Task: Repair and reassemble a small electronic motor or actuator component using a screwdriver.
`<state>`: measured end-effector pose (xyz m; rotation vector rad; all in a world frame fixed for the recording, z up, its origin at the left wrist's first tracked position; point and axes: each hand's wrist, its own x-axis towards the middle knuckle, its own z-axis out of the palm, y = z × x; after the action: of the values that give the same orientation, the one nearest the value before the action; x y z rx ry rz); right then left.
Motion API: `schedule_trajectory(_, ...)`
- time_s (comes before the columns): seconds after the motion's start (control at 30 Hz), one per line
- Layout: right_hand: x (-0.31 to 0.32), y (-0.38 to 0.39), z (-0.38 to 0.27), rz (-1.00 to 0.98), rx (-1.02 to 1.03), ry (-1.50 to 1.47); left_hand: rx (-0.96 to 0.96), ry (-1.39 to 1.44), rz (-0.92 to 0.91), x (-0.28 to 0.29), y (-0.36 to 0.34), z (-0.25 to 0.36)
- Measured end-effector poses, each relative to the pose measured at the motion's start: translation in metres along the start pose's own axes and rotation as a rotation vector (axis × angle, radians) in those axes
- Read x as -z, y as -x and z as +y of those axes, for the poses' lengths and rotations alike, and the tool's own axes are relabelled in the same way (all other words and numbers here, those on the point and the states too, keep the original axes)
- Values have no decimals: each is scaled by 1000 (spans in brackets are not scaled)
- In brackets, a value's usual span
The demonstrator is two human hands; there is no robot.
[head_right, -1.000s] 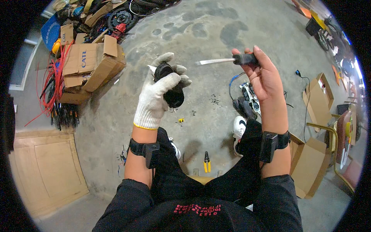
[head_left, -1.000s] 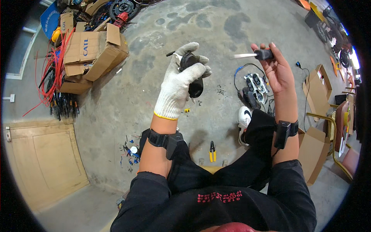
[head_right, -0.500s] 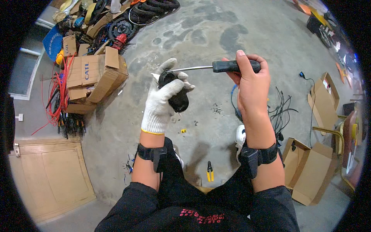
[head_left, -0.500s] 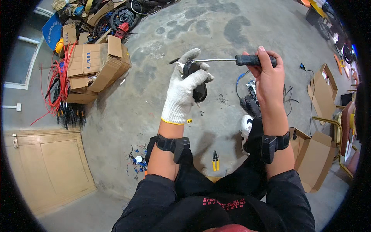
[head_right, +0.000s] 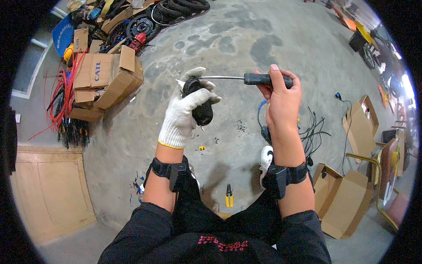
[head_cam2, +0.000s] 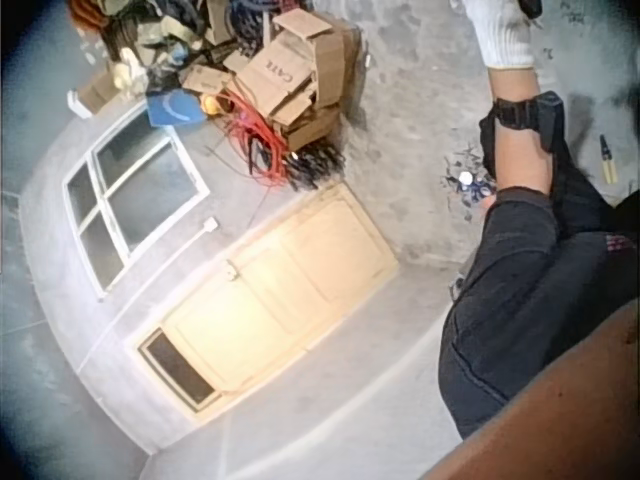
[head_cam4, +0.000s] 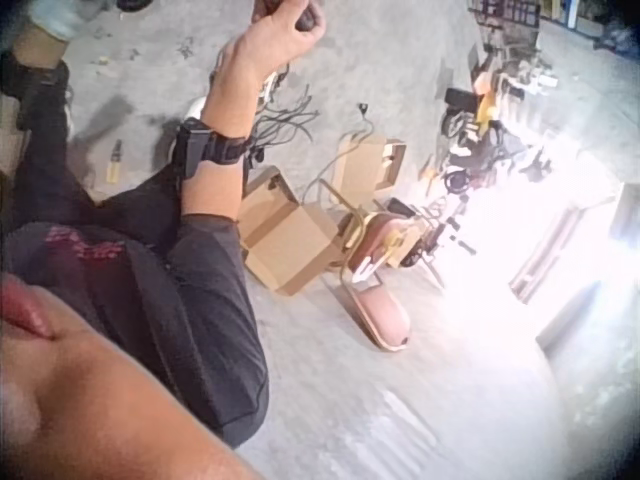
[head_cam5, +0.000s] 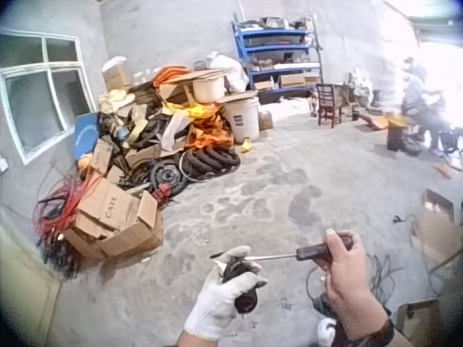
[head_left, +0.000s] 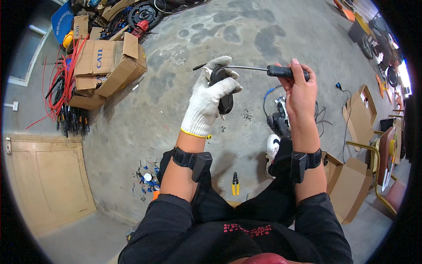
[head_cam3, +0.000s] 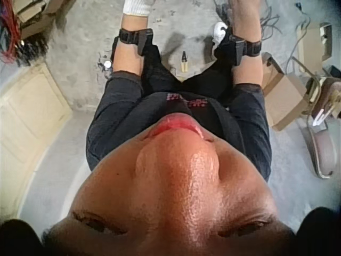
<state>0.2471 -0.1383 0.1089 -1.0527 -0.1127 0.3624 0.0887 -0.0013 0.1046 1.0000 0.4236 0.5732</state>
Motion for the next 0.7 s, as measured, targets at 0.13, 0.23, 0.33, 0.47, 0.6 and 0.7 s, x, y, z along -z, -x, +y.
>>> schedule_trajectory(0.13, 0, 1, 4, 16, -47, -15, -3, 20, 2, 4, 1, 0)
schedule_trajectory(0.23, 0, 2, 8, 28, -74, -29, -3, -12, -34, 8, 2, -1)
schedule_trajectory(0.33, 0, 2, 10, 40, -80, -46, -13, 6, -42, 8, 2, 0)
schedule_trajectory(0.47, -2, 2, 14, 65, -108, -65, 8, 15, -27, 7, 3, 2)
schedule_trajectory(0.6, -4, 7, 17, 70, -106, -38, -6, 23, -25, 9, 1, 1)
schedule_trajectory(0.7, -5, 9, 17, 87, -23, 3, -68, -95, -2, 11, -2, -5)
